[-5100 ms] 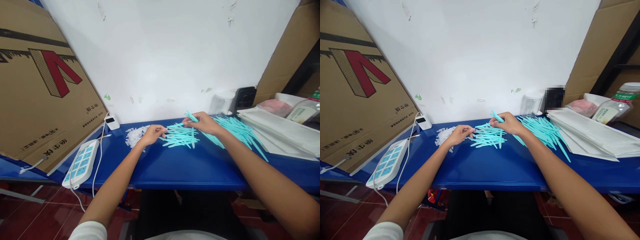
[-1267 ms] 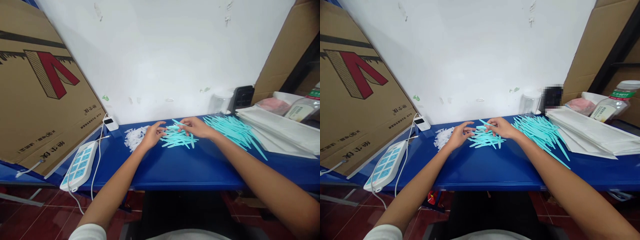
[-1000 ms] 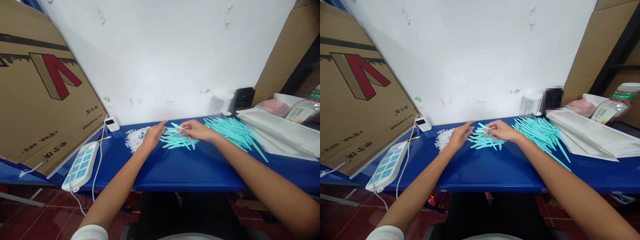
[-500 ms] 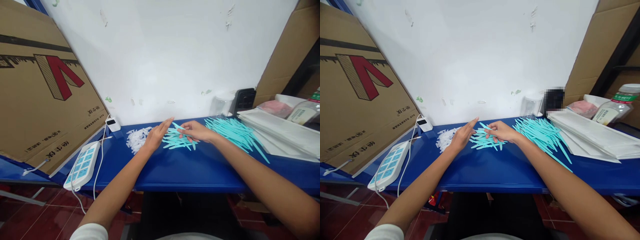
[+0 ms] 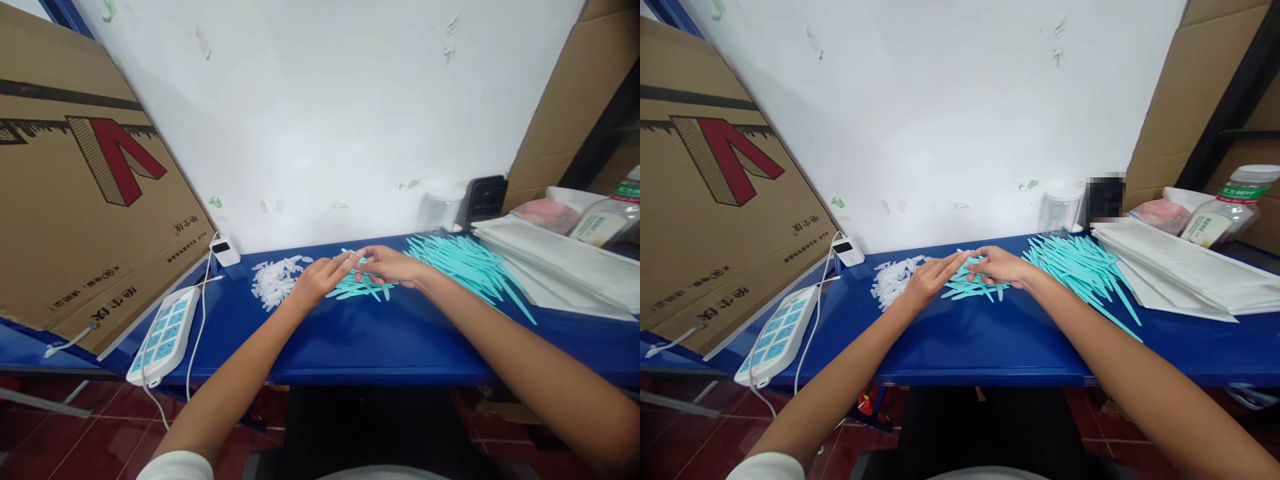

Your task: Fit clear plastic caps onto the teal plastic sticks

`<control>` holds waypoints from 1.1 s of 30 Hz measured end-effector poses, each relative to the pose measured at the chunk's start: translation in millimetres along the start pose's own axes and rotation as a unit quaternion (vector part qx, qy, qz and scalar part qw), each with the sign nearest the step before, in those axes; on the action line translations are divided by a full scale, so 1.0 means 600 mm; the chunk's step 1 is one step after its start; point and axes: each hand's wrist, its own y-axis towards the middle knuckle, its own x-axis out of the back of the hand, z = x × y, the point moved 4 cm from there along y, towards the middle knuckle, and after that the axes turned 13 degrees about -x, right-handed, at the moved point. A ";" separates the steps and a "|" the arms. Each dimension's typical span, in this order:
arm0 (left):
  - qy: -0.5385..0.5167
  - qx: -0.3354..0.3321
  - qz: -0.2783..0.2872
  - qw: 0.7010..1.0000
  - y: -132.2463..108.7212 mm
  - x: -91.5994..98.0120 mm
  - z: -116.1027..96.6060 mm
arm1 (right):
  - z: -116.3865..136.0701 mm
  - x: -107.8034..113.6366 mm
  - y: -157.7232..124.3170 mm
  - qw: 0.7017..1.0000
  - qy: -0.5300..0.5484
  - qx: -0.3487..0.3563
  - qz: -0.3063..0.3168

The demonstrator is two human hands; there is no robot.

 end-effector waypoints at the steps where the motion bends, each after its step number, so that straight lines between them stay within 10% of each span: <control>1: -0.002 -0.009 0.009 1.000 0.000 -0.003 -0.002 | -0.001 -0.003 0.001 1.000 -0.002 0.003 0.015; 6: -0.001 -0.007 -0.046 0.999 -0.004 -0.009 0.000 | -0.003 -0.001 0.003 0.999 0.017 0.000 0.028; 11: -0.002 0.182 -0.184 0.966 -0.010 0.014 0.037 | 0.008 0.021 -0.002 0.999 0.030 0.035 -0.021; 16: -0.188 0.286 -0.131 0.931 -0.024 -0.002 0.072 | 0.016 0.032 -0.006 0.994 -0.023 0.090 -0.055; 24: -0.324 0.236 -0.080 0.912 -0.003 -0.050 0.040 | 0.019 -0.011 -0.002 0.989 -0.048 0.136 -0.014; 33: -0.174 0.286 -0.103 0.937 -0.020 -0.030 0.068 | 0.021 0.020 -0.008 0.986 -0.060 0.135 -0.080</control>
